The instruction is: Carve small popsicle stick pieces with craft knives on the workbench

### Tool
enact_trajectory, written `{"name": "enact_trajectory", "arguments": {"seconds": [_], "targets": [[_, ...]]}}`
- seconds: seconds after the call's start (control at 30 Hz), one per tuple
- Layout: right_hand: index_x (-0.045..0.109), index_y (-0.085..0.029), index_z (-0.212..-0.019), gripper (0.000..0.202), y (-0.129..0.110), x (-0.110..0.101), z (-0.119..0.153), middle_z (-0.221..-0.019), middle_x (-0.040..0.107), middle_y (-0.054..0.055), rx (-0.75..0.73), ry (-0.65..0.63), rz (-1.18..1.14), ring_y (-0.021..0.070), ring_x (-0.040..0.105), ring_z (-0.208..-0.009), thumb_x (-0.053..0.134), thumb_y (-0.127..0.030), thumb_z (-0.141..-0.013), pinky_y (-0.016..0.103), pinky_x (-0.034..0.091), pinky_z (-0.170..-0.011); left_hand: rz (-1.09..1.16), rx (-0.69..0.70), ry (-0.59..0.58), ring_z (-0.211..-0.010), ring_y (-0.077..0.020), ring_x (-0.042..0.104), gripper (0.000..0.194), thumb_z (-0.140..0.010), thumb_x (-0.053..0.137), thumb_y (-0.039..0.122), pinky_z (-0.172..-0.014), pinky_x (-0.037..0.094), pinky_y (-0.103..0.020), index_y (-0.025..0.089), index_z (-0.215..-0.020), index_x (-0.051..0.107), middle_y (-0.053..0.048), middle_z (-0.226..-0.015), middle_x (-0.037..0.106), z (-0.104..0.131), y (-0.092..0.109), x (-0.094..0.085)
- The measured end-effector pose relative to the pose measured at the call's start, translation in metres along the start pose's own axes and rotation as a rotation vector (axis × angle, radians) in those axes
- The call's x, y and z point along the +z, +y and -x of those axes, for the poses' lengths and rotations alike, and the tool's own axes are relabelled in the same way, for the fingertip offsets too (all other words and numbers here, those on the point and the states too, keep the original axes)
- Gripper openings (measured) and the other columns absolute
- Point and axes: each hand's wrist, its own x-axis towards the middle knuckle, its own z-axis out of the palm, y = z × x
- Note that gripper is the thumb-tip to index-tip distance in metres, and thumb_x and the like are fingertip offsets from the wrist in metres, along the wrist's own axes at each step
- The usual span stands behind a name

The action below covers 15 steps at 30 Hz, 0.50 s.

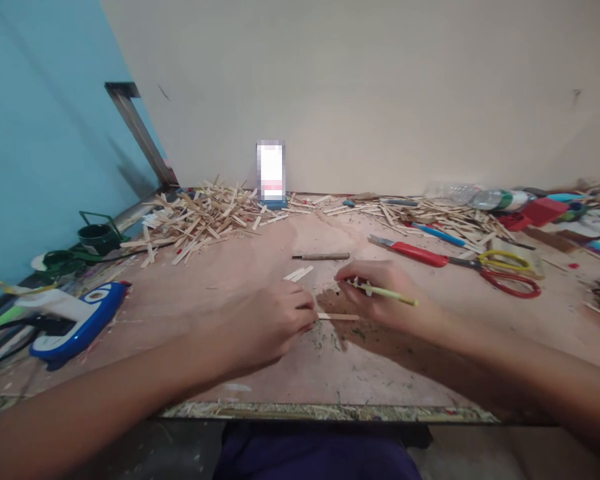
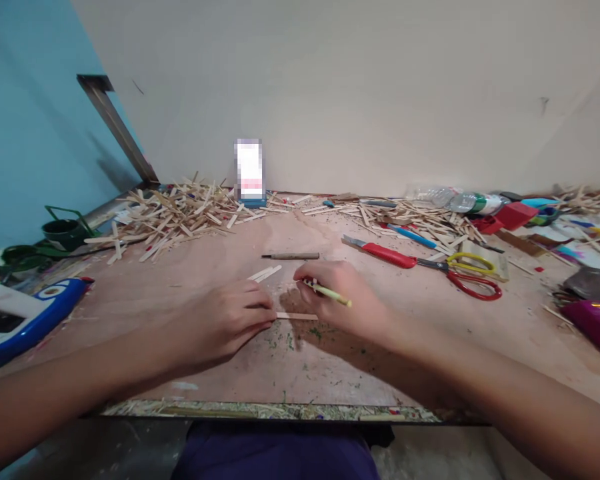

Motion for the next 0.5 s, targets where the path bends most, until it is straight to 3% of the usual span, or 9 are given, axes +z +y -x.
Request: {"name": "enact_trajectory", "arguments": {"seconds": [0.1,0.27,0.4,0.5], "targets": [[0.079,-0.017,-0.111,0.028,0.002,-0.014,-0.004,-0.102,0.081,0.011,-0.061,-0.124,0.211,0.0244,0.073,-0.086,0.054,-0.017,-0.097,0.033,0.048,-0.076,-0.081,0.042,-0.038,-0.096,-0.0225,0.066,0.015,-0.100,0.058,0.010,-0.090,0.051,-0.040,0.019,-0.095,0.070,-0.006,-0.100,0.073,0.001,0.004,-0.005],[0.082,-0.019,-0.114,0.036,0.027,-0.032,-0.016,-0.113,0.080,0.013,0.102,-0.168,0.570,0.0282,0.075,-0.094,0.059,-0.008,-0.088,0.032,0.043,-0.070,-0.160,0.110,-0.105,-0.081,-0.0214,0.064,0.014,-0.096,0.064,0.015,-0.081,0.050,-0.041,0.021,-0.085,0.065,-0.003,-0.085,0.071,-0.001,0.020,-0.022],[0.084,-0.019,-0.110,0.033,0.058,-0.041,-0.026,-0.112,0.081,0.012,0.220,-0.160,0.654,0.0287,0.075,-0.099,0.057,-0.015,-0.092,0.033,0.045,-0.074,-0.154,0.131,-0.187,-0.076,-0.0197,0.063,0.016,-0.096,0.064,0.017,-0.075,0.048,-0.041,0.023,-0.081,0.062,0.000,-0.082,0.071,0.004,0.034,-0.031],[0.086,-0.018,-0.103,0.031,0.076,-0.047,-0.032,-0.105,0.083,0.014,0.280,-0.147,0.641,0.0291,0.075,-0.095,0.057,-0.020,-0.093,0.034,0.047,-0.075,-0.155,0.122,-0.187,-0.072,-0.0192,0.062,0.016,-0.094,0.065,0.015,-0.071,0.045,-0.041,0.023,-0.081,0.062,0.001,-0.080,0.070,0.012,0.036,-0.033]]}}
